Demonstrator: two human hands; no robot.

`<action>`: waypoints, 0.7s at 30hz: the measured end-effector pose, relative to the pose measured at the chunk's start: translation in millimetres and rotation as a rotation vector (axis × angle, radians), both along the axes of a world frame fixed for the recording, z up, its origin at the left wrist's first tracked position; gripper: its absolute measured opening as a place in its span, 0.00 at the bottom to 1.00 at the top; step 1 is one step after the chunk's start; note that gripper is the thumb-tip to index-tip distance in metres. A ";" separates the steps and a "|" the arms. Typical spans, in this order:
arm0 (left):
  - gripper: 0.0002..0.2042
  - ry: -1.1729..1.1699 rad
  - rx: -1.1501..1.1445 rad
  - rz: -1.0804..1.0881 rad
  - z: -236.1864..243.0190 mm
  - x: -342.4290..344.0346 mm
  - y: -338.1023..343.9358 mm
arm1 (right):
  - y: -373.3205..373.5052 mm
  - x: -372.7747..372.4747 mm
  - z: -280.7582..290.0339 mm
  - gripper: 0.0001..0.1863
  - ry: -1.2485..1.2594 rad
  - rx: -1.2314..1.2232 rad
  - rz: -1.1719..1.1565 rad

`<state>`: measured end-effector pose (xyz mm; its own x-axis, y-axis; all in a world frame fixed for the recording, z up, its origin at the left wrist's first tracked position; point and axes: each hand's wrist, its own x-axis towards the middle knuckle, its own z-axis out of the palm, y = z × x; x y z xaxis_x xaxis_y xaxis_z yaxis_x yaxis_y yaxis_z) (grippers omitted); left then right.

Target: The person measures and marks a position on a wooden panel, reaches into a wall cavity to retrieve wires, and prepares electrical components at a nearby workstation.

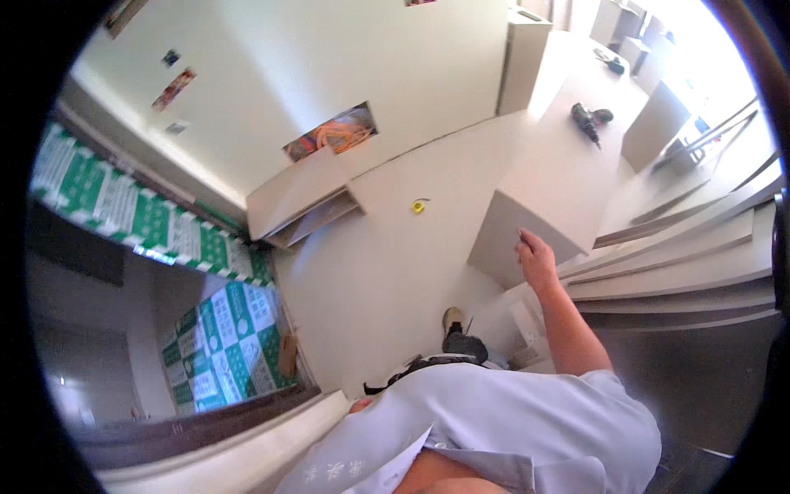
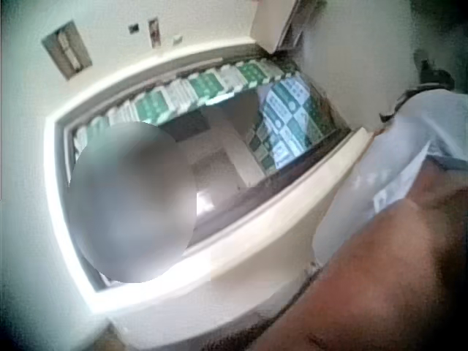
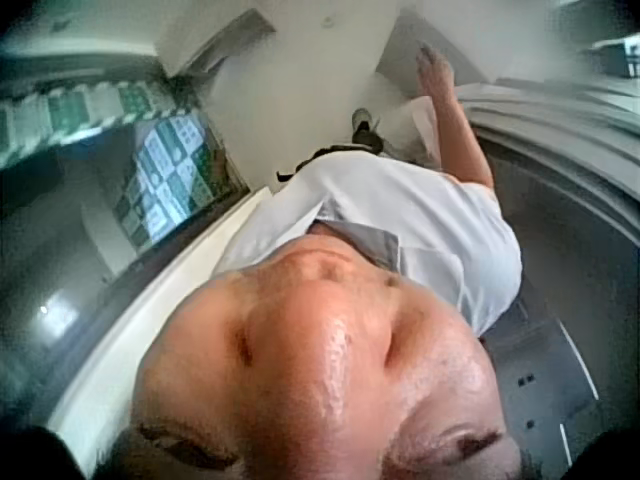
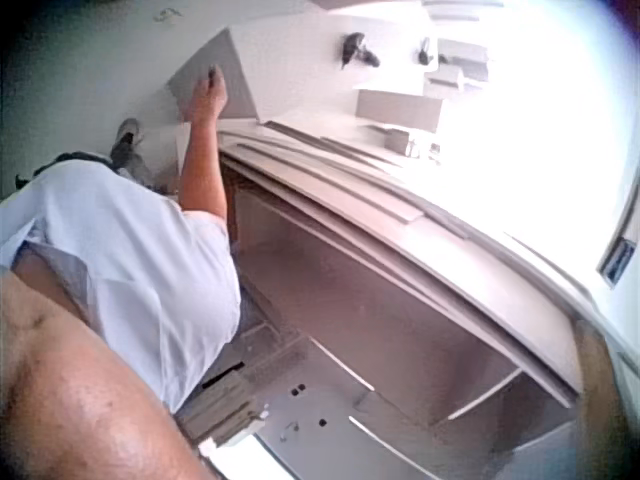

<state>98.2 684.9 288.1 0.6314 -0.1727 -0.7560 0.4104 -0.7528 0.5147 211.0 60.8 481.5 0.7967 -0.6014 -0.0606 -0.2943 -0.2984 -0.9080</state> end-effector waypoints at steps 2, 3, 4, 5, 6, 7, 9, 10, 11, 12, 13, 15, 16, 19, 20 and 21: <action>0.11 0.011 0.014 -0.012 3.6 42.3 -23.3 | -48.9 41.1 27.3 0.19 -0.049 -0.044 -0.038; 0.11 0.010 0.021 -0.017 5.2 64.3 -30.5 | -72.0 58.5 35.9 0.18 -0.038 -0.168 -0.044; 0.11 0.005 0.030 -0.022 9.1 87.8 -38.4 | -93.5 75.2 42.3 0.17 -0.028 -0.289 -0.046; 0.11 0.001 0.030 -0.026 11.4 112.6 -45.7 | -117.1 89.9 40.9 0.16 -0.005 -0.349 -0.099; 0.11 -0.013 0.035 -0.036 11.8 141.3 -53.6 | -142.6 102.6 31.2 0.15 0.019 -0.407 -0.151; 0.11 -0.017 0.039 -0.037 14.6 166.0 -57.5 | -160.7 114.0 21.6 0.13 0.045 -0.461 -0.195; 0.11 -0.025 0.051 -0.024 17.2 202.2 -61.1 | -178.6 127.7 1.2 0.12 0.102 -0.551 -0.235; 0.11 -0.024 0.055 -0.021 17.4 221.1 -64.6 | -184.0 135.7 -5.0 0.12 0.131 -0.599 -0.256; 0.11 -0.024 0.055 -0.018 14.9 240.5 -68.0 | -186.2 143.1 -12.5 0.11 0.163 -0.543 -0.266; 0.12 -0.020 0.057 -0.020 12.3 261.0 -71.3 | -184.5 148.7 -20.2 0.11 0.189 -0.578 -0.279; 0.12 -0.011 0.060 -0.028 7.4 281.7 -72.0 | -177.5 153.3 -29.0 0.11 0.223 -0.611 -0.292; 0.12 0.004 0.066 -0.055 -3.6 326.5 -75.0 | -180.0 172.5 -35.7 0.11 0.263 -0.669 -0.344; 0.12 0.015 0.083 -0.069 -6.7 345.0 -72.5 | -172.8 178.3 -30.2 0.12 0.286 -0.676 -0.363; 0.12 0.052 0.114 -0.138 -20.0 416.1 -71.0 | -168.6 171.7 -44.3 0.13 0.346 -0.671 -0.469; 0.12 0.054 0.126 -0.167 -24.8 448.5 -70.9 | -171.7 170.5 -54.3 0.13 0.361 -0.665 -0.507; 0.12 0.044 0.147 -0.201 -27.5 485.2 -69.8 | -170.9 171.3 -60.5 0.14 0.442 -0.632 -0.620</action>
<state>583.4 615.1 260.6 0.5614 -0.1777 -0.8083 0.2643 -0.8870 0.3786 382.3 -110.1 421.0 0.3125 -0.9287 0.1996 -0.8362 -0.3687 -0.4059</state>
